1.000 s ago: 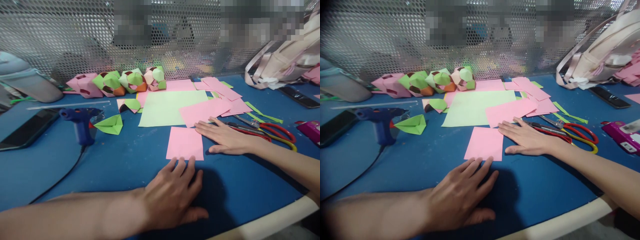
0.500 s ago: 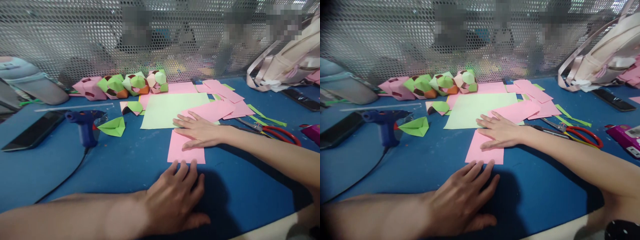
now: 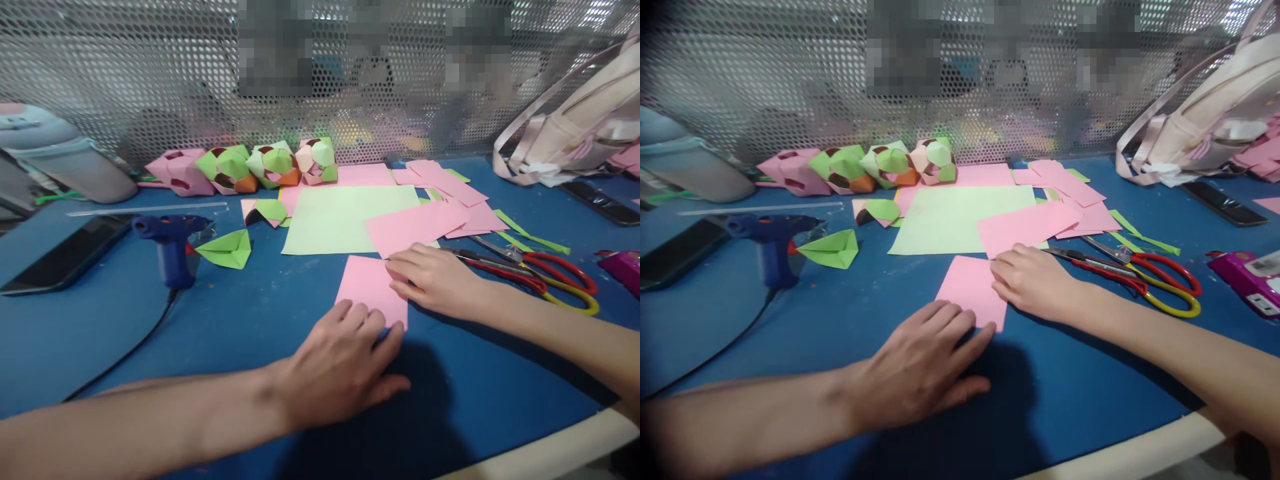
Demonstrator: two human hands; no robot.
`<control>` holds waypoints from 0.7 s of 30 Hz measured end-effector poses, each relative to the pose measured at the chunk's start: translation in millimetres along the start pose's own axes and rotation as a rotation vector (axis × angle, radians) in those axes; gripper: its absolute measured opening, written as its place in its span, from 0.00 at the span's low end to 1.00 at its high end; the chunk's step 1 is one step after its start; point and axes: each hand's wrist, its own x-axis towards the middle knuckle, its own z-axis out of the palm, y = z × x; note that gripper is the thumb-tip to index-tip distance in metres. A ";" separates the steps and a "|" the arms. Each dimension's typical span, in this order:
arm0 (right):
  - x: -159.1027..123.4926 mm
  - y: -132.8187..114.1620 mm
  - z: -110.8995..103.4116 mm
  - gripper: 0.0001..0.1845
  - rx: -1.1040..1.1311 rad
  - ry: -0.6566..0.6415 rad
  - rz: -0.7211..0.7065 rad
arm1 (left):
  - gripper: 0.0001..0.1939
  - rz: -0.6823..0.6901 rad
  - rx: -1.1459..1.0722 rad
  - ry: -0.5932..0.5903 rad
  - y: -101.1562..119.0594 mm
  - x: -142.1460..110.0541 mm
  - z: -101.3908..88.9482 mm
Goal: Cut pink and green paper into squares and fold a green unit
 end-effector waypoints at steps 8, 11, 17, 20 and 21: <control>-26.2 4.4 -38.4 0.16 0.271 -0.063 0.353 | 0.29 -0.188 -0.103 -0.158 -21.8 7.7 -9.4; -43.0 36.6 -46.9 0.21 0.069 -0.102 0.359 | 0.42 -0.155 -0.205 -0.216 -18.3 4.1 -10.7; -93.0 93.5 -65.4 0.33 -0.156 -0.307 0.585 | 0.47 0.042 -0.331 -0.434 -21.5 0.3 -10.7; -105.1 97.1 -70.4 0.30 -0.090 -0.328 0.530 | 0.23 0.070 -0.299 -0.359 -43.4 -1.9 -12.3; -107.2 96.6 -70.9 0.28 -0.076 -0.305 0.474 | 0.19 0.063 -0.281 -0.340 -53.5 -2.5 -13.7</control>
